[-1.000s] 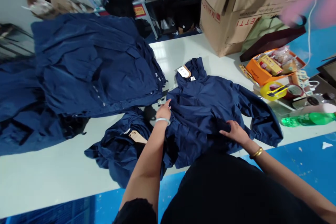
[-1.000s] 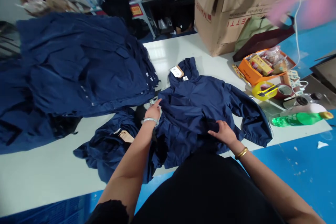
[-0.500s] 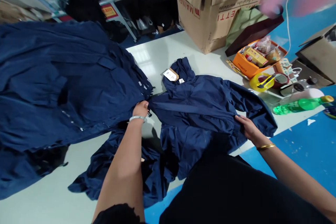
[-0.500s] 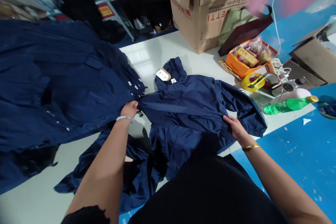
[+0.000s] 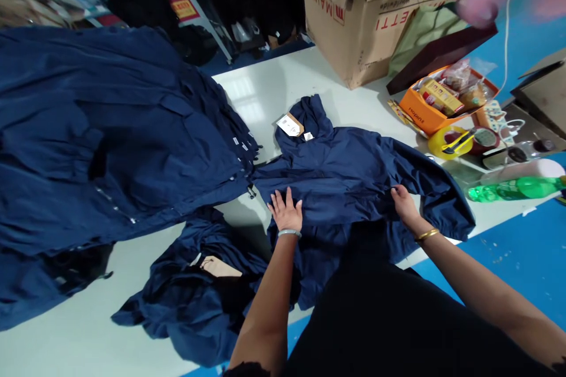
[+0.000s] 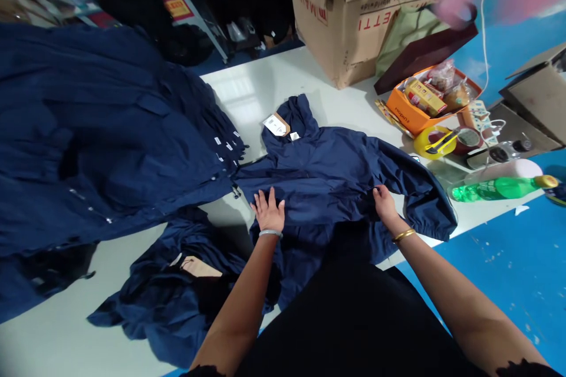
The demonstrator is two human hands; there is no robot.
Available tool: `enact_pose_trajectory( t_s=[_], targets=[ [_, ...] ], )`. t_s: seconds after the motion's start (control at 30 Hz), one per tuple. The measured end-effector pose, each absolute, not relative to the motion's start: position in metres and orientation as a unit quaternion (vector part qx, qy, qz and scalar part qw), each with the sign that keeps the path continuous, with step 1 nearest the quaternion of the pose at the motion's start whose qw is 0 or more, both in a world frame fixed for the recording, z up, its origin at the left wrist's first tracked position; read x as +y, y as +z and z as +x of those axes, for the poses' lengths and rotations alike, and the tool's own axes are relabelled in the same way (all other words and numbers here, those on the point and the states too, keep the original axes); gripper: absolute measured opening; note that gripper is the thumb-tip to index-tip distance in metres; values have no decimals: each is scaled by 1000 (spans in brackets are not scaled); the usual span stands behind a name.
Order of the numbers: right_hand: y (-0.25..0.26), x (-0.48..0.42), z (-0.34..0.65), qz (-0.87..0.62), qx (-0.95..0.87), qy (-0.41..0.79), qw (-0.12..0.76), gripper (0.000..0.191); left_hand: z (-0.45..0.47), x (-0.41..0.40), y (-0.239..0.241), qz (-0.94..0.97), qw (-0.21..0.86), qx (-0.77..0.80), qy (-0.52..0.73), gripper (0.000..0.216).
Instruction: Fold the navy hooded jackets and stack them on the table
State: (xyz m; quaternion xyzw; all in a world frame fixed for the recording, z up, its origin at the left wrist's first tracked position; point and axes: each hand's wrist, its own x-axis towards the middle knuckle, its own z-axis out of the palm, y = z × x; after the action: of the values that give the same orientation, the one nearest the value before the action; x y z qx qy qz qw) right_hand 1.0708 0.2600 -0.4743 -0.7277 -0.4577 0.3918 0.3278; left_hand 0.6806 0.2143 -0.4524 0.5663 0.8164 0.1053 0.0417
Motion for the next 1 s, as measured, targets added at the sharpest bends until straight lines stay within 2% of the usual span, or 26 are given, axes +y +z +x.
enact_pose_trajectory(
  t_s=[0.17, 0.23, 0.4, 0.5, 0.6, 0.77, 0.9, 1.0],
  targets=[
    [-464, 285, 1059, -669, -509, 282, 462, 44, 664, 231, -453, 509, 81, 855, 57, 82],
    [-466, 300, 1060, -667, -508, 262, 479, 44, 663, 240, -443, 501, 79, 860, 51, 90],
    [-482, 323, 1064, -694, -513, 339, 374, 46, 672, 257, -427, 504, 52, 860, 53, 91],
    [-488, 326, 1061, -665, -552, 335, 375, 45, 674, 264, -434, 502, 45, 860, 73, 85],
    [-489, 332, 1055, -665, -569, 315, 367, 39, 669, 268, -448, 475, 66, 875, 73, 77],
    [-476, 336, 1047, -695, -609, 264, 276, 41, 654, 267, -457, 466, 74, 880, 56, 73],
    [-453, 316, 1033, -626, -729, 138, 241, 46, 658, 260, -444, 489, 21, 866, 106, 68],
    [-453, 303, 1015, -570, -797, 128, 154, 50, 669, 255, -442, 507, 5, 856, 102, 65]
  ],
)
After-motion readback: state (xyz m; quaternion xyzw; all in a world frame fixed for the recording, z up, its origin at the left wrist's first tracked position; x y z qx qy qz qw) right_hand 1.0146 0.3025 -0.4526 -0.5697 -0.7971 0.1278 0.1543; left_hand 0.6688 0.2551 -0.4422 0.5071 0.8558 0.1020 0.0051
